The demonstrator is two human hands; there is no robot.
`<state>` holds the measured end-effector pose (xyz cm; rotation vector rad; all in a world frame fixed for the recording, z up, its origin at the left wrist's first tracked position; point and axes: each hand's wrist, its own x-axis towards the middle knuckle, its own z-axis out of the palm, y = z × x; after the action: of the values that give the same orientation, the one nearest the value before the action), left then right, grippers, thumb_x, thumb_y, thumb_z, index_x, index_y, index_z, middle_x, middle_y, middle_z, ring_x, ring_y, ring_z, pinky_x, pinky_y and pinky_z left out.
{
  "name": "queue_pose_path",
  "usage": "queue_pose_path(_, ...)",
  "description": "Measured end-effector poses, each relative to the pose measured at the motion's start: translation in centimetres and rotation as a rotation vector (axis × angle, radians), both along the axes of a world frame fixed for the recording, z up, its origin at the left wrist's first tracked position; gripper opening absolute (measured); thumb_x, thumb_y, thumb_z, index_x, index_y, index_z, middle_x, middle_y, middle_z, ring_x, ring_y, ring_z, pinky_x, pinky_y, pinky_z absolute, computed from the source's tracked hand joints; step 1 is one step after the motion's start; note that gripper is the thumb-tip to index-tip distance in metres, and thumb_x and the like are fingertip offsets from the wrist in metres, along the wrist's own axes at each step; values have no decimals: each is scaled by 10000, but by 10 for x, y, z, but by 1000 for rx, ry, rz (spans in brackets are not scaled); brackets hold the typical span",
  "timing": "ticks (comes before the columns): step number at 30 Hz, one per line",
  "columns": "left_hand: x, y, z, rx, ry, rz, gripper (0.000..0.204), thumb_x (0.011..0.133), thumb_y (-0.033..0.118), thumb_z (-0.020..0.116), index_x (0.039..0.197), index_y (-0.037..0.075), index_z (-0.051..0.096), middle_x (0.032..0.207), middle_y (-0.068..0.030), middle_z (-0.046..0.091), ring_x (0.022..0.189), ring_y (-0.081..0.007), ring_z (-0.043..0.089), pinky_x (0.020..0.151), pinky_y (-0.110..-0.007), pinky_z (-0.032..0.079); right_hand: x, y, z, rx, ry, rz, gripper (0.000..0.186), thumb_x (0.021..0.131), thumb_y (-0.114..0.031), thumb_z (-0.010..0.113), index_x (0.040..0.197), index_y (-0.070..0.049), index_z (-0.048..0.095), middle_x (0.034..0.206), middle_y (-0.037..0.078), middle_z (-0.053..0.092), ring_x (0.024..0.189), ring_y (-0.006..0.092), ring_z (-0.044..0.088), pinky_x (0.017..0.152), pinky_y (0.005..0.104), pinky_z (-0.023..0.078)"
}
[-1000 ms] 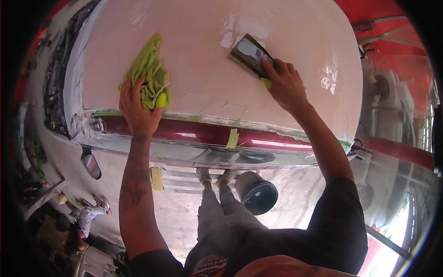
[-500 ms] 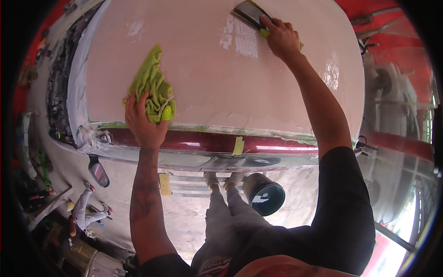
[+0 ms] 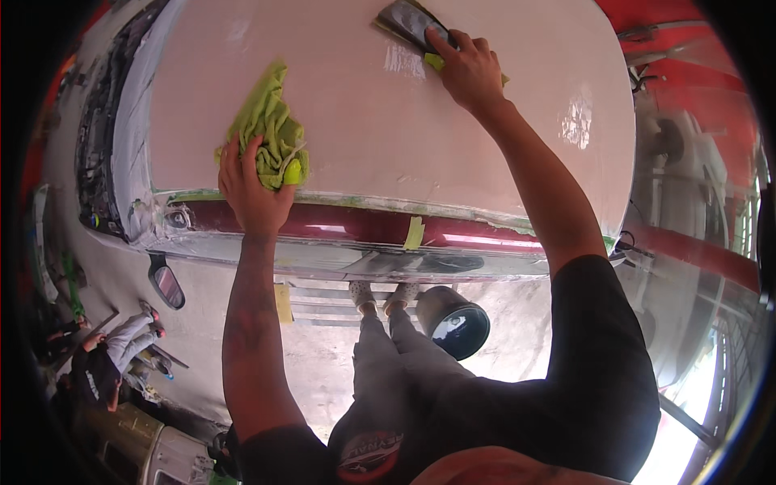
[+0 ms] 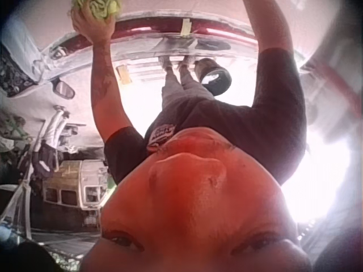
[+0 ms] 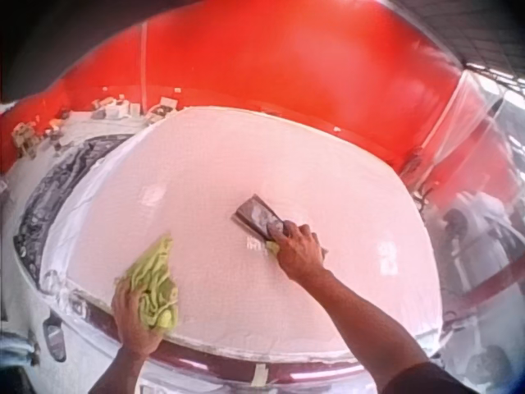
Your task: The person wets a cloth in a bucket of water, wipes the car roof, and sands the car roof using a sanding block and the cloth.
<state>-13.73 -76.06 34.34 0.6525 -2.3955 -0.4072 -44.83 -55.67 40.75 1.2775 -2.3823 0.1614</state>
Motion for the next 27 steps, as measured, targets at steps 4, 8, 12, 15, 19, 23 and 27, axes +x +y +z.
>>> queue_pose_path(4,1,-1,0,49,20,0,716,711,365,798,1342,187,510,1472,-150,417,1363,-403,369,1106,-559,282,89,71,4,188,-174,68,656,783,-70,661,1372,-343,573,1341,82,531,1069,308,561,881,466,469)
queue_pose_path(8,0,3,-3,27,-17,32,723,706,363,808,1340,186,509,1456,-148,423,1370,-393,361,1110,-549,281,123,112,0,118,-226,221,590,765,-149,725,1319,-332,634,1311,98,565,1075,294,573,881,443,470)
queue_pose_path(12,1,3,-5,17,-6,47,678,682,321,815,1286,168,547,1442,-147,434,1364,-382,372,1107,-532,292,63,7,-22,54,-27,235,612,776,-150,712,1353,-306,585,1247,90,588,1014,313,574,825,447,471)
queue_pose_path(15,1,-9,-2,66,29,5,637,658,264,815,1235,143,573,1418,-146,456,1350,-376,395,1102,-524,306,73,-5,-19,46,-24,192,616,798,-149,693,1378,-304,556,1262,94,571,1017,319,566,837,451,467)
queue_pose_path(19,-1,-26,0,130,184,-38,577,625,196,811,1144,89,582,1428,-150,473,1325,-382,433,1075,-539,344,142,93,1,148,-145,338,606,787,-152,711,1360,-302,586,1350,112,532,1115,298,556,897,446,446)
queue_pose_path(23,-8,-32,-7,-2,160,87,536,631,195,808,1098,71,575,1456,-152,472,1332,-400,432,1071,-563,348,116,58,0,189,-109,391,636,769,-156,719,1377,-269,569,1334,105,537,1068,279,570,874,443,456)
queue_pose_path(27,-7,-29,-12,20,277,88,550,642,200,808,1119,74,564,1456,-149,472,1345,-410,416,1090,-574,332,67,-49,-2,42,52,252,505,823,-186,666,1316,-245,577,1206,93,580,1000,320,579,784,452,493)
